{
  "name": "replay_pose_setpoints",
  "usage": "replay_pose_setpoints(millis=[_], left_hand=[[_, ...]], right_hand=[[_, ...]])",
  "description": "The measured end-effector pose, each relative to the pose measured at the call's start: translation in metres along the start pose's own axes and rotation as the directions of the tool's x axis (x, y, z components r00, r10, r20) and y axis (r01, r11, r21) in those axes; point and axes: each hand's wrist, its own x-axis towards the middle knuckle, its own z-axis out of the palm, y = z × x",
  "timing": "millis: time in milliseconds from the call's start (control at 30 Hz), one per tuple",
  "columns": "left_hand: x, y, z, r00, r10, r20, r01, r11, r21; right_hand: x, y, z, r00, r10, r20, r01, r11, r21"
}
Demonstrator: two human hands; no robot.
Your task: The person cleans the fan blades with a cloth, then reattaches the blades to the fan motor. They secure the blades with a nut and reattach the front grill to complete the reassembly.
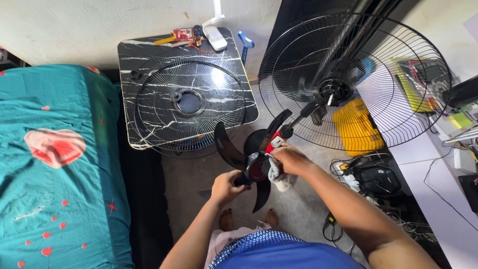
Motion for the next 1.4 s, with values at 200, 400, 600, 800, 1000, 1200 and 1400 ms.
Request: replay_pose_setpoints(millis=[200,400,600,800,1000,1200,1400], left_hand=[[0.005,-0.003,-0.013,0.998,-0.060,0.011,0.061,0.995,-0.077],[0.020,-0.011,-0.016,0.999,-0.051,0.013,0.053,0.962,-0.268],[0.027,-0.037,-0.008,0.994,-0.104,0.035,0.109,0.930,-0.350],[0.048,-0.068,0.017,0.995,-0.034,-0.097,-0.043,0.717,-0.696],[0.052,-0.070,0.033,0.992,-0.123,0.021,0.077,0.476,-0.876],[0.042,-0.037,0.042,0.998,-0.043,0.035,0.048,0.327,-0.944],[0.053,-0.019,0.025,0.998,0.045,0.046,0.034,0.238,-0.971]], right_hand=[[-0.025,0.030,-0.006,0.973,0.217,-0.075,-0.206,0.969,0.135],[-0.063,0.086,0.015,0.897,0.423,-0.127,-0.305,0.801,0.515],[-0.087,0.114,0.072,0.850,0.459,-0.260,-0.181,0.716,0.674],[-0.082,0.096,0.115,0.746,0.662,-0.072,-0.001,0.110,0.994],[-0.079,0.091,0.112,0.725,0.681,-0.098,0.184,-0.054,0.981],[-0.095,0.088,0.114,0.756,0.650,-0.082,0.157,-0.059,0.986],[-0.086,0.074,0.121,0.701,0.697,-0.151,0.077,0.137,0.988]])
